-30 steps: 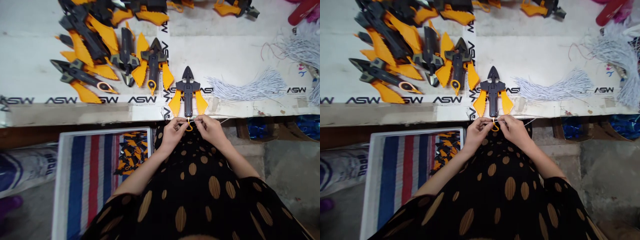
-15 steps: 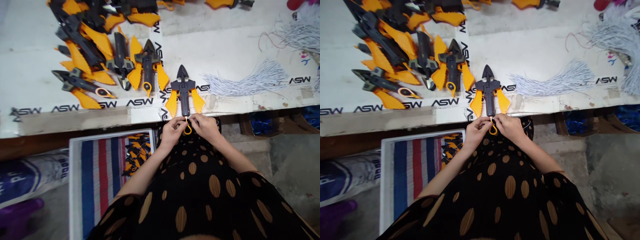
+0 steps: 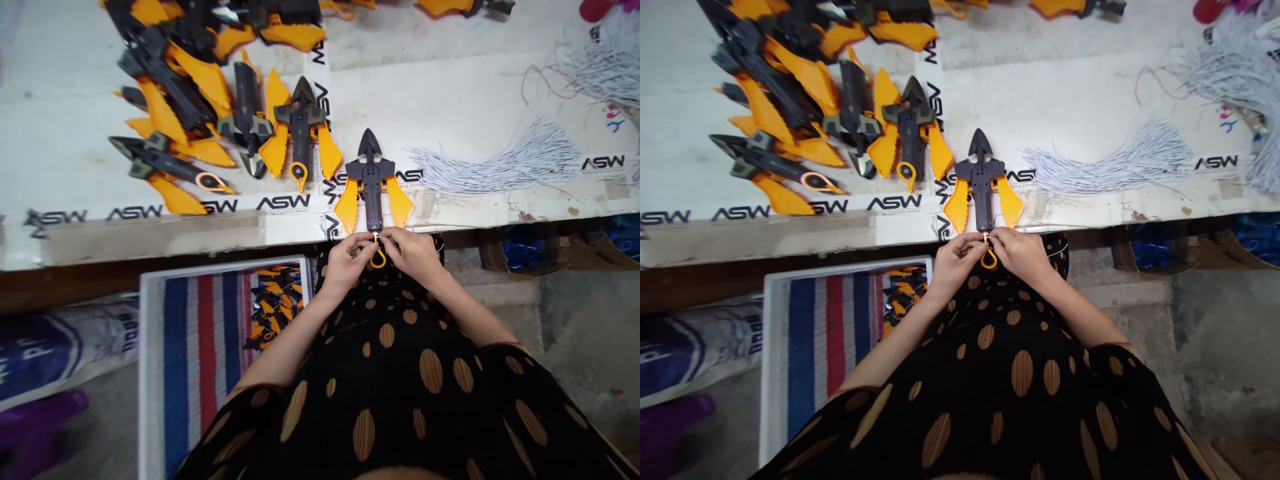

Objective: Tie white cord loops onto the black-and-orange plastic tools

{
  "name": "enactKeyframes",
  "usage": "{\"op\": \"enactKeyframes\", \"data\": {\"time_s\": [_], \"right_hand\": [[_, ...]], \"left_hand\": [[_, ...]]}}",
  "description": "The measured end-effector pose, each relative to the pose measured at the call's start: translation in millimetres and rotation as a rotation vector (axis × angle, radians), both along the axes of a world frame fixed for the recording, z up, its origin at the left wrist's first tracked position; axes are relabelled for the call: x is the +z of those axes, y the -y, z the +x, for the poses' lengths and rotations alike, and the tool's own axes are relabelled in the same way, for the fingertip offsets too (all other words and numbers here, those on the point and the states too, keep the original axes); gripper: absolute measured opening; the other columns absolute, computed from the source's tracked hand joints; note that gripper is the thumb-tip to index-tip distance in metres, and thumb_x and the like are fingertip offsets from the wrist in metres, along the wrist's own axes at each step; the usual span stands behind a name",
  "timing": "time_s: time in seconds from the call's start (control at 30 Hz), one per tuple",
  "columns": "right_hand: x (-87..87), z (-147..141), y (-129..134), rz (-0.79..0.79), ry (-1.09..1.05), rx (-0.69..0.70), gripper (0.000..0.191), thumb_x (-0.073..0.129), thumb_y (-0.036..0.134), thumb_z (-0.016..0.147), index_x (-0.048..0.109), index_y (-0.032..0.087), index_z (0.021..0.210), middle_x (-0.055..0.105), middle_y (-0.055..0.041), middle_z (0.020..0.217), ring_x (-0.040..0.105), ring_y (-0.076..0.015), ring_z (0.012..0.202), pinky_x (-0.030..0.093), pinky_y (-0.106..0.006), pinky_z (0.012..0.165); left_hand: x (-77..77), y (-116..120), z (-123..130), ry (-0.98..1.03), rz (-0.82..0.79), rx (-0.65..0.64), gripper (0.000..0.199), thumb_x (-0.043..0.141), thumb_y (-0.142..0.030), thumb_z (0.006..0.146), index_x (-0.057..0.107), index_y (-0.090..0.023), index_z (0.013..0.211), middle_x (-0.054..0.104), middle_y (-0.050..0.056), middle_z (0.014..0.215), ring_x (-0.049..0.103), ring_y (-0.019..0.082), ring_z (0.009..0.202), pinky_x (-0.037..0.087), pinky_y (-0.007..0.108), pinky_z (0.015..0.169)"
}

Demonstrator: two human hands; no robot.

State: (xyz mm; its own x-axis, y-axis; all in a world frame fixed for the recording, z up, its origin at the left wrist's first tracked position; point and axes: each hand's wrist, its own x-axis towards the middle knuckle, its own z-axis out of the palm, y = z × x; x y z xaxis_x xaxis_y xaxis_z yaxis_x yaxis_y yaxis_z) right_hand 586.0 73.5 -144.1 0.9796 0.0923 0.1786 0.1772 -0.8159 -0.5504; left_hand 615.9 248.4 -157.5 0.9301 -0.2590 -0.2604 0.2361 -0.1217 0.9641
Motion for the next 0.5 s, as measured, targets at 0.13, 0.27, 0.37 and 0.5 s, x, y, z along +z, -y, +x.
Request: {"op": "enactKeyframes", "data": {"time_s": [0.13,0.27,0.37,0.5], "right_hand": [[-2.3,-1,0,0.058,-0.033,-0.003,0.022,0.050,0.030,0.102,0.070,0.021,0.102,0.080,-0.0046,0.095,0.074,-0.0174,0.079,0.044,-0.026,0.068],[-2.3,-1,-1,0.133,-0.078,-0.003,0.020,0.051,0.030,0.101,0.070,0.023,0.101,0.080,-0.0029,0.091,0.072,-0.0154,0.076,0.045,-0.024,0.068],[-0.7,0,-5,0.099,-0.075,-0.060,0.020,0.052,0.031,0.100,0.070,0.022,0.099,0.079,-0.0026,0.085,0.071,-0.0153,0.071,0.043,-0.024,0.064],[0.8,-1,-10,0.085,-0.072,-0.121,0.020,0.053,0.032,0.099,0.071,0.022,0.097,0.077,-0.0018,0.079,0.068,-0.0146,0.065,0.042,-0.024,0.060]], "left_hand": [[-1.3,0,0,0.016,0.006,0.001,0.038,0.078,-0.042,0.077,0.073,-0.015,0.102,0.074,0.004,0.081,0.062,0.013,0.068,0.051,0.022,0.063],[-2.5,2,-1,0.008,0.001,0.010,0.036,0.078,-0.042,0.077,0.073,-0.015,0.101,0.073,0.004,0.079,0.063,0.013,0.067,0.050,0.022,0.059],[-3.1,2,-1,-0.002,-0.017,0.007,0.039,0.079,-0.043,0.076,0.073,-0.015,0.101,0.073,0.004,0.080,0.063,0.013,0.066,0.050,0.022,0.060],[-4.1,1,-1,0.003,-0.014,0.011,0.038,0.080,-0.043,0.076,0.073,-0.015,0.101,0.073,0.004,0.079,0.062,0.013,0.065,0.049,0.022,0.060]]}}
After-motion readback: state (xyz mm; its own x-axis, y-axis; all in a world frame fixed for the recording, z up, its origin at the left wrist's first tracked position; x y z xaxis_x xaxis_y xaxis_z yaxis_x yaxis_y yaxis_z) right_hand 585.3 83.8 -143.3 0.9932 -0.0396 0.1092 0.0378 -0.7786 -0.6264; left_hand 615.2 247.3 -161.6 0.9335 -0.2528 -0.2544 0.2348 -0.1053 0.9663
